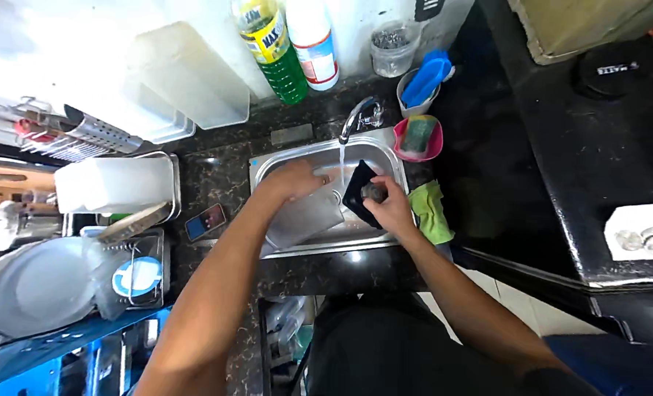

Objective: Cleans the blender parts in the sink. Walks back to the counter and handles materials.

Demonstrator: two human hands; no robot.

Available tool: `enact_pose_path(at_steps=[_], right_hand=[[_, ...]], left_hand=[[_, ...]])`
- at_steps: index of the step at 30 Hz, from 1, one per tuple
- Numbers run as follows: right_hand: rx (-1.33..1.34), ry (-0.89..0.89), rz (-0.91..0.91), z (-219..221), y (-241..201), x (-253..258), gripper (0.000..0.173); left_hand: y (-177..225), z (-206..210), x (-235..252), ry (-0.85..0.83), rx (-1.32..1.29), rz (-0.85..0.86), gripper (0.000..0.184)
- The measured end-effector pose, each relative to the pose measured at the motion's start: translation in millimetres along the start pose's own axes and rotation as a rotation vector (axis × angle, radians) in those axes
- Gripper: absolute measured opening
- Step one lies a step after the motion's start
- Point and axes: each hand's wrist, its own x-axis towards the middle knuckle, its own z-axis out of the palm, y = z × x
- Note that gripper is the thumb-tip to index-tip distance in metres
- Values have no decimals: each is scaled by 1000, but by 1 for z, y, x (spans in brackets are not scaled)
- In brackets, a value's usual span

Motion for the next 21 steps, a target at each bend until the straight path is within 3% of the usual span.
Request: enact_pose_path(at_steps=[4, 7, 11, 15, 18, 20, 21], right_hand=[[-16, 55, -328, -28, -50, -5, 51], [-102, 36, -440, -15, -77, -3, 47], [-217, 114, -506, 6, -86, -12, 44], [-180, 112, -522, 23, -76, -20, 40], [-91, -8, -467, 13, -79, -20, 34], [-53, 111, -380, -2, -74, 2, 23], [-107, 151, -301, -11, -68, 25, 27]], left_hand=[[-49, 57, -39, 89, -533, 36, 88], [-53, 97, -42, 246, -747, 21, 82], [-52, 128, -34, 444, -991, 196, 70], [-54, 149, -32, 507, -1110, 330, 62], [-63, 163, -27, 537, -1242, 358, 54], [-72, 169, -24, 544, -1275, 354, 51], [-75, 171, -23, 551, -1286, 352, 51]])
